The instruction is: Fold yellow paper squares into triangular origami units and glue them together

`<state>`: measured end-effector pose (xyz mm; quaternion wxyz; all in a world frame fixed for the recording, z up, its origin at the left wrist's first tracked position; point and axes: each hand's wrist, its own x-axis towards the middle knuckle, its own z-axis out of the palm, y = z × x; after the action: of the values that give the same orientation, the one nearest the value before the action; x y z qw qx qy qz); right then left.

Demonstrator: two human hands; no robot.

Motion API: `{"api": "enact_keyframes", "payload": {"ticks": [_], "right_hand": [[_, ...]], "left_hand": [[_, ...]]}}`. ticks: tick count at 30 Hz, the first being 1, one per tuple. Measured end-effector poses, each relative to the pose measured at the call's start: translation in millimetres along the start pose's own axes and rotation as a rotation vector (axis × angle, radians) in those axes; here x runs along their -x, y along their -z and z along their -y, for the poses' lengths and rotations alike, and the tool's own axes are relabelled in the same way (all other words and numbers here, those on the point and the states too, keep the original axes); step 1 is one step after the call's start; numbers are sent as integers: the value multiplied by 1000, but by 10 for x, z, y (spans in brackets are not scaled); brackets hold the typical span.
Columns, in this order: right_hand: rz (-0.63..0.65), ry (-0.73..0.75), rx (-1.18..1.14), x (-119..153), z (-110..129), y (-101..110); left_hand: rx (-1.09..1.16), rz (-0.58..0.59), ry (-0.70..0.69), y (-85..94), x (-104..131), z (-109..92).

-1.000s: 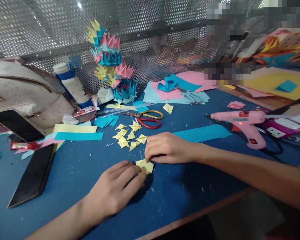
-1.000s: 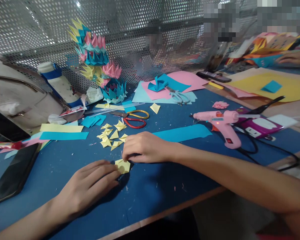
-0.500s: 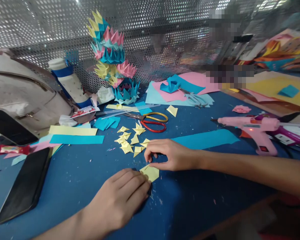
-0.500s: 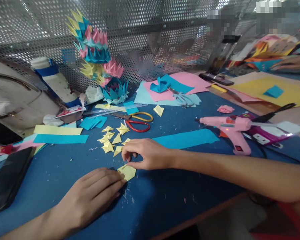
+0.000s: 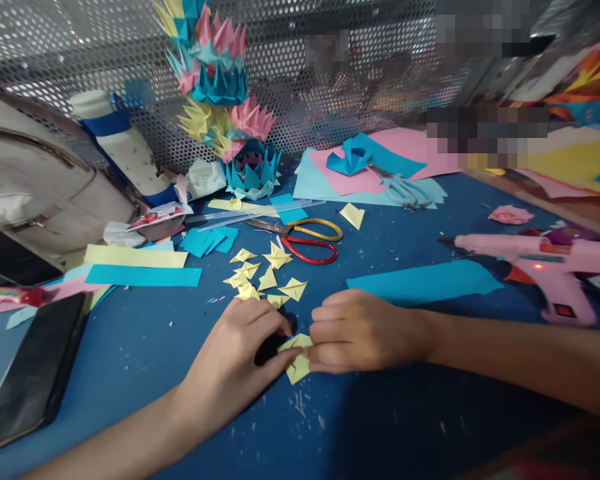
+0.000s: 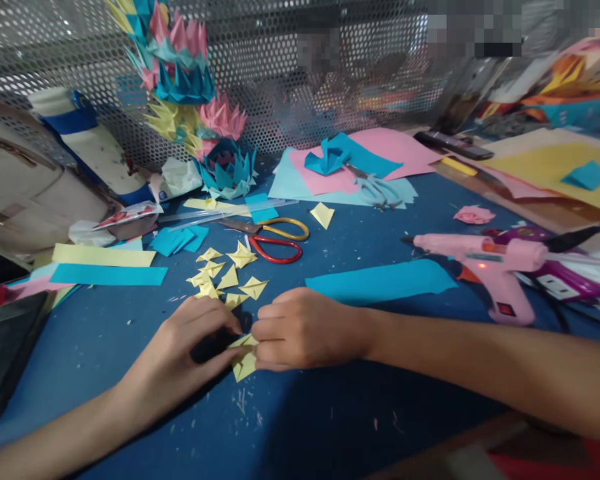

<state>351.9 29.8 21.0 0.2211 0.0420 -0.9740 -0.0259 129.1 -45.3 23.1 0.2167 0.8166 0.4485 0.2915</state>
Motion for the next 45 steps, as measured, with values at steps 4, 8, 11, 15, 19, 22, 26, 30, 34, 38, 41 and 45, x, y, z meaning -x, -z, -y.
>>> {"api": "enact_keyframes", "payload": {"ticks": [4,8,11,15,19,22,26,30,34,38,41,45], "right_hand": [[4,-17,-50,2,-26,-13],[-4,-37,-62,8,-27,-20],[8,-48,-57,12,-12,-16],[-14,-71,58,14,24,3],[-18,-87,144,11,51,10],[-13,-86,117,14,45,-6],[-14,-68,100,22,26,-15],[-25,-64,137,13,33,14],[-38,-94,138,-4,48,32],[-47,-104,111,-4,46,17],[-54,-124,87,3,44,10],[-55,-164,76,12,48,18]], "left_hand": [[16,-6,10,2,-36,16],[-2,-7,-12,-3,-39,32],[-35,-9,-28,-4,-10,22],[-204,-25,-166,11,38,-7],[-391,-14,-313,32,75,-42],[-431,-18,-334,32,83,-50],[-390,3,-313,25,70,-27],[-254,-3,-227,10,48,24],[-159,-18,-167,-8,28,74],[-189,-41,-170,-5,6,92],[-182,-27,-183,11,-2,90],[-219,-27,-229,29,6,76]]}}
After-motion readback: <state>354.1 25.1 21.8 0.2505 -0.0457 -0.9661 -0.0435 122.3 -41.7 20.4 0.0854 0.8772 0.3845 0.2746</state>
